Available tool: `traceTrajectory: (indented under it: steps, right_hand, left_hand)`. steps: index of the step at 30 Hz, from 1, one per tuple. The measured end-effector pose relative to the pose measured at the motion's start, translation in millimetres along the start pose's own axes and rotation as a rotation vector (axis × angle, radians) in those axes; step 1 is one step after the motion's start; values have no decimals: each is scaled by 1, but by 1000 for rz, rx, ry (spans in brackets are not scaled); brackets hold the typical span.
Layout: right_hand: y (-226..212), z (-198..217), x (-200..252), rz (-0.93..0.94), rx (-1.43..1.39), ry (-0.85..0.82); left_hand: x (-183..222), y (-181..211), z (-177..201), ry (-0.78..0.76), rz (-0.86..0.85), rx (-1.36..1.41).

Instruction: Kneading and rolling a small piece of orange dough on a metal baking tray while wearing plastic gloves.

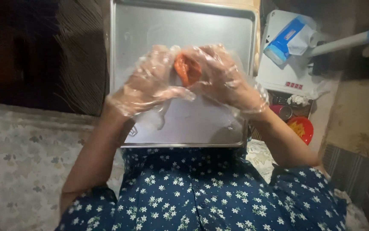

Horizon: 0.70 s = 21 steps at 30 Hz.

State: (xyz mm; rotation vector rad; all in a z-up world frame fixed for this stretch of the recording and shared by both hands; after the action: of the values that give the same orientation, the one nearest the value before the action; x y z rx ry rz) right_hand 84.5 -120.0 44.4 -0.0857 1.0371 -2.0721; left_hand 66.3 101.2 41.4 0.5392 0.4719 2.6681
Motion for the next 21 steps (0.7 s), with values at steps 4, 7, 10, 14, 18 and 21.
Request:
traceTrajectory:
  steps: [4, 7, 10, 14, 18, 21]
  right_hand:
    - [-9, 1, -29, 28, 65, -15]
    - [1, -5, -36, -36, 1, -48]
    - [10, -9, -38, -98, -45, -56]
    - [-1, -14, -42, -343, -614, -19]
    - [-18, -15, -46, -393, -1408, 110]
    - [-24, -14, -49, -503, -1459, 175]
  left_hand:
    - [-16, -17, -41, 83, -555, 1605]
    - [-62, -69, -103, -121, -653, 1874]
    - [-75, -107, -157, -418, -706, 2253]
    - [-55, -104, -151, -420, -395, 2348]
    - [-62, -99, -135, -371, -347, 2400]
    - [-30, -29, -43, 112, 357, 1128]
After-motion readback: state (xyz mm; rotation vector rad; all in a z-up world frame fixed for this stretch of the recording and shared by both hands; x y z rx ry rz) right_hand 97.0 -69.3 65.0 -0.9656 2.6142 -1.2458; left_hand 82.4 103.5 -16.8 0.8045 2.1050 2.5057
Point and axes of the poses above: each hand's wrist, its own x-axis away from the middle knuckle, its own z-axis out of the back of the hand, y = z × x, the point moved 1 cm from there along -x, towards the middle knuckle, and after that the axes turned 9 degrees about -x, right-handed, at the moved point
